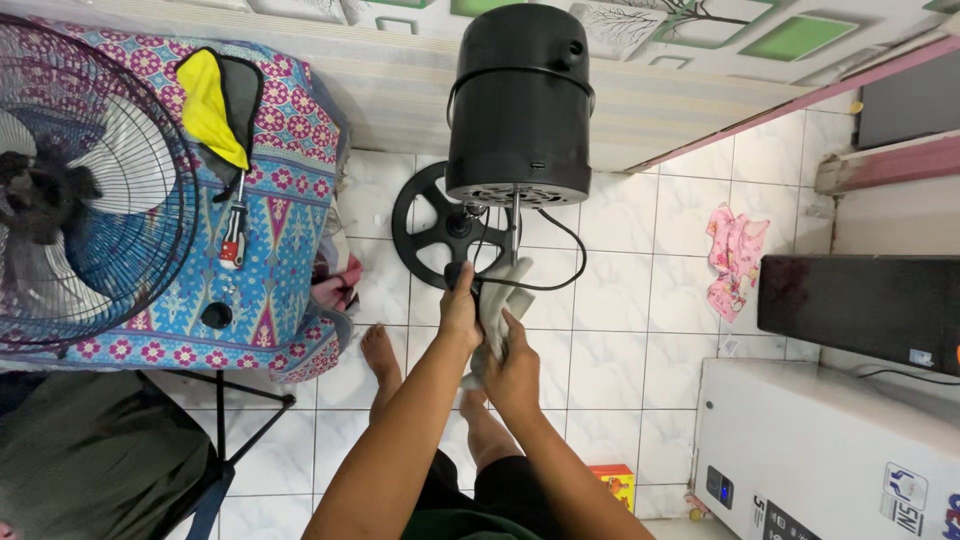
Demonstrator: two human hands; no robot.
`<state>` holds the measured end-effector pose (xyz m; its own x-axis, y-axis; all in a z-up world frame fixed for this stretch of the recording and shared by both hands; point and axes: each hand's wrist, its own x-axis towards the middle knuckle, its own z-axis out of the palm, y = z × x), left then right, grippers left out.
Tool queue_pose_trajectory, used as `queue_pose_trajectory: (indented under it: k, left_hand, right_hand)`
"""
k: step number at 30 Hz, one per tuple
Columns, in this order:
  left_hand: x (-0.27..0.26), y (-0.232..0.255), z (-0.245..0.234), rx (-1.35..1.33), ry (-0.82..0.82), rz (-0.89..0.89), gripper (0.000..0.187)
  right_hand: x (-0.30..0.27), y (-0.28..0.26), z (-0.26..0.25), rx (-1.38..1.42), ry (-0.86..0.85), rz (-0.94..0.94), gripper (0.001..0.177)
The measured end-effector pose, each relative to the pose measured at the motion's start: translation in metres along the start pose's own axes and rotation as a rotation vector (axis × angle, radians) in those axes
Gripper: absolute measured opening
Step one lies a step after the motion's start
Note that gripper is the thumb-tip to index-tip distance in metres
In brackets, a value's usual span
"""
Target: The person uses a screwdriver to tighten a screw on the fan's motor housing, then wipes the motor housing and stand with a cloth. The person handles the fan cage and a yellow cloth during the process.
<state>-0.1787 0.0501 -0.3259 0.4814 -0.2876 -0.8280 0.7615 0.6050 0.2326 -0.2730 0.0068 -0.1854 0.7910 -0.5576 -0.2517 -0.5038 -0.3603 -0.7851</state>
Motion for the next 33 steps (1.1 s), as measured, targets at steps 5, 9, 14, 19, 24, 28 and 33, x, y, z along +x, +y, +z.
queue_pose_trajectory:
  k: [5,9,14,19,24,28,33]
  left_hand:
    - [-0.034,0.005,0.008,0.56,0.093,0.285,0.051]
    - [-0.042,-0.014,0.01,0.528,-0.033,0.261,0.045]
    - [-0.04,-0.017,-0.009,0.421,-0.2,0.194,0.044]
    - [-0.021,0.007,-0.018,0.379,-0.219,0.264,0.046]
    - [-0.014,0.0,-0.01,0.604,-0.307,0.365,0.043]
    - [-0.024,0.005,-0.002,0.616,-0.269,0.274,0.042]
    - [-0.029,0.029,0.015,0.592,-0.226,0.244,0.04]
  right_hand:
    - [0.005,0.005,-0.018,-0.098,0.224,-0.164,0.041]
    - [0.034,0.012,-0.004,-0.021,0.149,-0.342,0.048]
    - [0.055,0.034,-0.015,-0.049,-0.001,0.018,0.027]
    - [0.053,0.029,-0.026,0.297,0.202,0.15,0.028]
    - [0.044,0.003,-0.025,-0.203,0.145,-0.42,0.046]
    - [0.042,0.002,-0.021,-0.332,0.048,-0.373,0.041]
    - [0.018,0.006,-0.037,-0.33,-0.135,-0.332,0.044]
